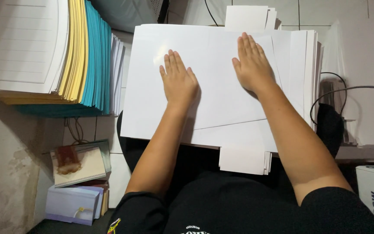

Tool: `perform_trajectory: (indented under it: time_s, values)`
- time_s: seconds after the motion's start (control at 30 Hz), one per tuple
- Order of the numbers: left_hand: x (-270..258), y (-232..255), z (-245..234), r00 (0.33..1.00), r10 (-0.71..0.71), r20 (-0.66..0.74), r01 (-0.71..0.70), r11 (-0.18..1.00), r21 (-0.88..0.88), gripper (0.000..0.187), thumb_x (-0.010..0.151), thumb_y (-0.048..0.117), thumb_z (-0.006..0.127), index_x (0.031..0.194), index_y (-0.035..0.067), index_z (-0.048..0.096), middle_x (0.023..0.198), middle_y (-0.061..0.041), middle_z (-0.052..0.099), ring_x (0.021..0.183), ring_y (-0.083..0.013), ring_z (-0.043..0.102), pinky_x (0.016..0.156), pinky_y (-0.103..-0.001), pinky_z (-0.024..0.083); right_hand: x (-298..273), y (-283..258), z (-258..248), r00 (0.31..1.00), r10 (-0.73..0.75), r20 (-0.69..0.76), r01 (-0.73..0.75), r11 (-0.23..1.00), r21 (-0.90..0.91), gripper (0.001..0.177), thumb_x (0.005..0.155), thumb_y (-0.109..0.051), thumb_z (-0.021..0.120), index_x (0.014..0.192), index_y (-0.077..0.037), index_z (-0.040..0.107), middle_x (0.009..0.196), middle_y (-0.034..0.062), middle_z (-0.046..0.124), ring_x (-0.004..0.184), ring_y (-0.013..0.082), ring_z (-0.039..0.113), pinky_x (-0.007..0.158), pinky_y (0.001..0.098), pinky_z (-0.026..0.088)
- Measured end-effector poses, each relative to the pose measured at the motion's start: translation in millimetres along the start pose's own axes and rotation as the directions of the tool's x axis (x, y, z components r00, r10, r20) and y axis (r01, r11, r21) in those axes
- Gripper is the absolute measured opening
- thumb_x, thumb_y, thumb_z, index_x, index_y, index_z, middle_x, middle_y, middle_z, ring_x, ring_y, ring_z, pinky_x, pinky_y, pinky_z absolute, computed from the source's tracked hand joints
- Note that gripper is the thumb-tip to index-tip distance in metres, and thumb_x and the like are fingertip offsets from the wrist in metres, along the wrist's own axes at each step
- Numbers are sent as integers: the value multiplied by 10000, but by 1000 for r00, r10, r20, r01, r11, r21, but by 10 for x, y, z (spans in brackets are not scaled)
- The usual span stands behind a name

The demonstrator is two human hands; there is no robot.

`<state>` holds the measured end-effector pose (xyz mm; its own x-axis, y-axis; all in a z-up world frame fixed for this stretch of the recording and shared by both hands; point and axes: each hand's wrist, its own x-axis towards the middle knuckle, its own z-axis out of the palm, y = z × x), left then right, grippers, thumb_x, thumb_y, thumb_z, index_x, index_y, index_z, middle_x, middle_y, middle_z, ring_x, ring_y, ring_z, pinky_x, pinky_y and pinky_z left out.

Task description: The person sorts papers by picking up individual white sheets, aligning them with a larger folded document, and stacking them onto a pile on the floor.

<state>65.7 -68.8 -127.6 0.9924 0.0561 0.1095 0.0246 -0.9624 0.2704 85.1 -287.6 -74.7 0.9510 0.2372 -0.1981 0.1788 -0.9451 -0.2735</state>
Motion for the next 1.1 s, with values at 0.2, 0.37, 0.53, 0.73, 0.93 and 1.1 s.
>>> perform_trajectory:
  time_s: [0.2, 0.37, 0.53, 0.73, 0.93, 1.1]
  values:
    - [-256, -309, -334, 977, -199, 72, 195, 979, 58, 650, 1062, 302, 294, 1589, -50, 147, 1689, -186, 124, 1562, -320, 97, 1251, -505, 119, -323, 332, 20, 988, 144, -53, -145, 989, -15, 666, 1076, -351, 213, 1617, 1, 47, 1710, 144, -3, 1579, 243, -3, 1280, 399, 30]
    - [-765, -376, -406, 986, -160, 45, 155, 983, 94, 678, 1053, 331, 343, 1584, -59, 183, 1678, -236, 110, 1553, -394, 37, 1229, -592, 66, -806, 444, 315, 975, 172, -142, -182, 981, -61, 712, 1069, -375, 251, 1596, 75, 91, 1693, 232, 55, 1570, 331, 43, 1270, 460, 56]
    - [-1027, -422, -270, 994, -105, 12, 102, 982, 156, 712, 1046, 370, 371, 1586, -60, 197, 1679, -241, 133, 1554, -408, 91, 1212, -622, 126, -1045, 415, 385, 968, 204, -147, -213, 976, -48, 728, 1058, -379, 274, 1594, 77, 91, 1691, 242, 57, 1570, 340, 31, 1272, 465, 12]
    - [-387, -461, -338, 980, -180, 84, 163, 970, 183, 709, 1062, 387, 341, 1592, -52, 168, 1684, -224, 93, 1554, -382, 18, 1217, -608, 88, -531, 517, 127, 973, 200, -113, -204, 978, -31, 751, 1057, -401, 303, 1592, 89, 107, 1690, 239, 39, 1567, 326, -5, 1268, 474, 8]
    - [141, -72, -54, 995, -68, 78, 44, 961, 272, 715, 1042, 406, 344, 1587, -42, 232, 1686, -202, 101, 1552, -356, -43, 1238, -587, -32, -54, 116, 51, 985, 135, -110, -146, 984, -100, 754, 1074, -410, 265, 1585, 119, 101, 1685, 253, 29, 1563, 315, -36, 1273, 450, -5]
    - [301, 386, 474, 978, 205, -35, -199, 970, 137, 685, 1004, 368, 365, 1581, 4, 297, 1674, -166, 230, 1561, -358, 53, 1253, -620, 11, 185, -304, 331, 980, -119, -158, 112, 992, -51, 681, 1063, -316, 292, 1576, 112, 161, 1682, 248, 108, 1567, 321, 58, 1278, 439, 35]
